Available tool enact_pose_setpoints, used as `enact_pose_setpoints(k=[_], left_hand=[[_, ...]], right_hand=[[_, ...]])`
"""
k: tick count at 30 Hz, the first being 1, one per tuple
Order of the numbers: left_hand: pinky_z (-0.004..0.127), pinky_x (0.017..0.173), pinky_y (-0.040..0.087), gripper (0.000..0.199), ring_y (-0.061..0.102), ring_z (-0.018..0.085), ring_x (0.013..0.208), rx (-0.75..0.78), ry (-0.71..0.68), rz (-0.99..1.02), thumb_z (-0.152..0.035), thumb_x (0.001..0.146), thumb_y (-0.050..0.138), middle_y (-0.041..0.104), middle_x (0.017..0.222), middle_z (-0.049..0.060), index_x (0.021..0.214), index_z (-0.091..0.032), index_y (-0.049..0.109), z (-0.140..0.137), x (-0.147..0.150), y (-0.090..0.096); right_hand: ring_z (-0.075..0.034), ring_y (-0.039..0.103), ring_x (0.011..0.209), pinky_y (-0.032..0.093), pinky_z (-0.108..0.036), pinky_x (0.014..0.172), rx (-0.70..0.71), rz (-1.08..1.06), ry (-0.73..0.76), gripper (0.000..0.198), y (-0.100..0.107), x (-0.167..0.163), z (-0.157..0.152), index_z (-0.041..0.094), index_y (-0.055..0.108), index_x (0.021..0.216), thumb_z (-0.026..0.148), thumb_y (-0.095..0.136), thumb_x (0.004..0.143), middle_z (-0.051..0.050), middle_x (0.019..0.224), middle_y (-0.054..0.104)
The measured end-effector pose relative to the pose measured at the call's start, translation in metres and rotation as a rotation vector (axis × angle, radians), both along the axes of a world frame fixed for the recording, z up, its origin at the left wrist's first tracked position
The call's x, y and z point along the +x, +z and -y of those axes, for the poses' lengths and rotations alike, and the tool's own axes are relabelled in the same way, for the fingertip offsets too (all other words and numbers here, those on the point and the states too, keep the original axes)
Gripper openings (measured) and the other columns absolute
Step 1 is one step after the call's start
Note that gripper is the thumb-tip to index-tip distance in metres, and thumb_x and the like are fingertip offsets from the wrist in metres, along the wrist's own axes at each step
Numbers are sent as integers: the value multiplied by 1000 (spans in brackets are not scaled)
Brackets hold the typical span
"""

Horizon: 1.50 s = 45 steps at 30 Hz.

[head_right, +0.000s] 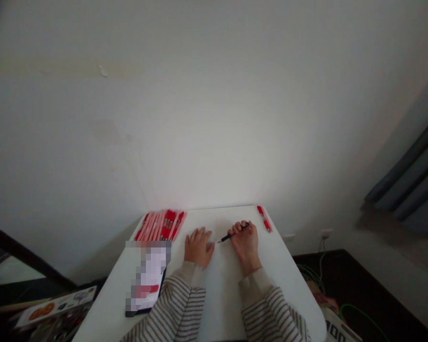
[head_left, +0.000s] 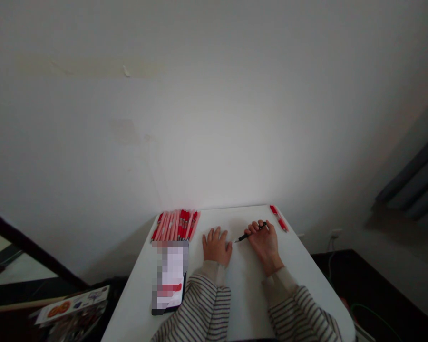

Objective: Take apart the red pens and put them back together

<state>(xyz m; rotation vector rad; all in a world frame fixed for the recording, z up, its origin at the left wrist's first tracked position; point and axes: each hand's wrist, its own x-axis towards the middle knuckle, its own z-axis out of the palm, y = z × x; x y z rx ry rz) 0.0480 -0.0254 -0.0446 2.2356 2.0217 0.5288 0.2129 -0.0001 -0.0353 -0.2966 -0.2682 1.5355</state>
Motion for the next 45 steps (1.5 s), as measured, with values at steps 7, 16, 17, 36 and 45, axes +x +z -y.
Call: enact_pose_setpoints(k=[7, 16, 17, 36, 45], left_hand=[[57, 111, 22, 45, 35, 28, 133, -13, 2, 3, -37, 83, 46, 45, 143, 4, 127, -28, 52, 1, 0, 3], [57, 111, 22, 45, 35, 28, 133, -5, -1, 10, -37, 83, 46, 45, 143, 4, 127, -29, 52, 0, 0, 2], [57, 111, 22, 45, 35, 28, 133, -6, 0, 12, -37, 83, 46, 46, 142, 4, 126, -29, 53, 0, 0, 2], [49, 106, 34, 33, 47, 24, 118, 213, -157, 307, -28, 82, 54, 64, 116, 5, 113, -23, 62, -8, 2, -3], [49, 105, 35, 34, 47, 22, 115, 380, -188, 327, -32, 85, 54, 60, 116, 5, 118, -28, 58, -7, -2, 2]], right_hand=[[-10, 39, 50, 37, -28, 55, 6, 34, -6, 31, -1, 0, -1, 22, 42, 67, 47, 53, 81, 7, 58, 41], [-9, 47, 55, 45, -29, 58, -45, -2, -12, 15, -4, 0, -3, 22, 54, 79, 36, 61, 79, 6, 64, 50], [-9, 49, 57, 47, -29, 60, -58, 18, -22, 12, -3, 0, -2, 23, 56, 83, 28, 64, 76, 6, 66, 52], [-15, 61, 74, 54, -35, 74, 151, 1167, -335, 34, 7, 15, 21, 20, 66, 104, 36, 67, 74, -5, 93, 69], [-19, 61, 93, 47, -36, 88, 445, 1633, -281, 25, 0, 7, 28, 23, 68, 102, 33, 52, 86, -5, 98, 68]])
